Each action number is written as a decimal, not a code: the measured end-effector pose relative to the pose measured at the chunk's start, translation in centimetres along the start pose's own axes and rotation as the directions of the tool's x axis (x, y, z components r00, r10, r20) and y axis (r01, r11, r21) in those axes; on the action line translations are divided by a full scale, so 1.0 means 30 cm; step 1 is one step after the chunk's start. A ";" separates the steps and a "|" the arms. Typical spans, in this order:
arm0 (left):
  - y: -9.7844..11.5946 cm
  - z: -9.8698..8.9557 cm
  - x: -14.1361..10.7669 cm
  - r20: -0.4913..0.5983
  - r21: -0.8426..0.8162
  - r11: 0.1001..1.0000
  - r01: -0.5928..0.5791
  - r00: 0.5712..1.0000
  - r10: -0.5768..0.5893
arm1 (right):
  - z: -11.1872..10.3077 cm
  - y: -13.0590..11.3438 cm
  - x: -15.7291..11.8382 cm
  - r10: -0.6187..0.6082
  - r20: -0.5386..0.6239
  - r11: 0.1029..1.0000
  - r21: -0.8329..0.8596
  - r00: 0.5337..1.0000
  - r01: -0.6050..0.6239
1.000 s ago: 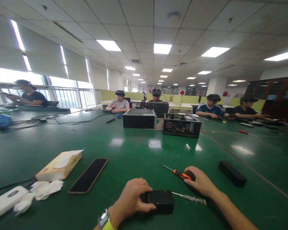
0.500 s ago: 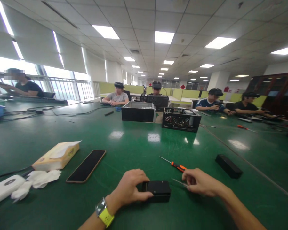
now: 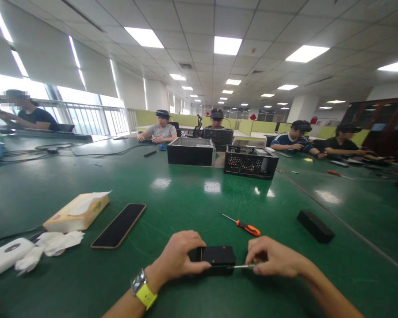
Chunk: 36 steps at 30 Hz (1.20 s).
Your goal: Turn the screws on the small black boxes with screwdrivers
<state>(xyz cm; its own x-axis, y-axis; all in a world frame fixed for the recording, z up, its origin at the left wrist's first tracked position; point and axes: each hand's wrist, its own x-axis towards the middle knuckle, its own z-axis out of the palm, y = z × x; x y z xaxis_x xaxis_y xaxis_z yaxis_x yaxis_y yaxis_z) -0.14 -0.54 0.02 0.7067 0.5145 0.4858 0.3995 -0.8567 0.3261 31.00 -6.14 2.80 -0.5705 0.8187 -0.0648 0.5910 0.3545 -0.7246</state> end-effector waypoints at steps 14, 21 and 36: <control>0.006 0.000 -0.005 0.028 -0.009 1.000 0.027 0.999 -0.026 | 0.000 0.011 0.004 0.016 -0.086 1.000 0.022 0.996 -0.015; 0.008 -0.003 -0.003 0.034 -0.005 1.000 0.027 0.999 -0.027 | 0.080 -0.021 0.049 0.007 -0.193 1.000 0.014 0.981 -0.004; 0.020 -0.008 -0.003 0.065 -0.025 0.992 0.120 0.991 -0.118 | 0.055 0.050 0.053 0.097 -0.397 0.994 -0.014 0.913 -0.112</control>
<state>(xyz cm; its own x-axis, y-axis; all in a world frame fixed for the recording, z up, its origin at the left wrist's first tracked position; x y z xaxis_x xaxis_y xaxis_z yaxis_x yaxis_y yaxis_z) -0.11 -1.10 0.38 0.6907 0.6086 0.3905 0.4667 -0.7877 0.4021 30.04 -5.06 0.48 -0.2373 0.9609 0.1429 0.6589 0.2673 -0.7032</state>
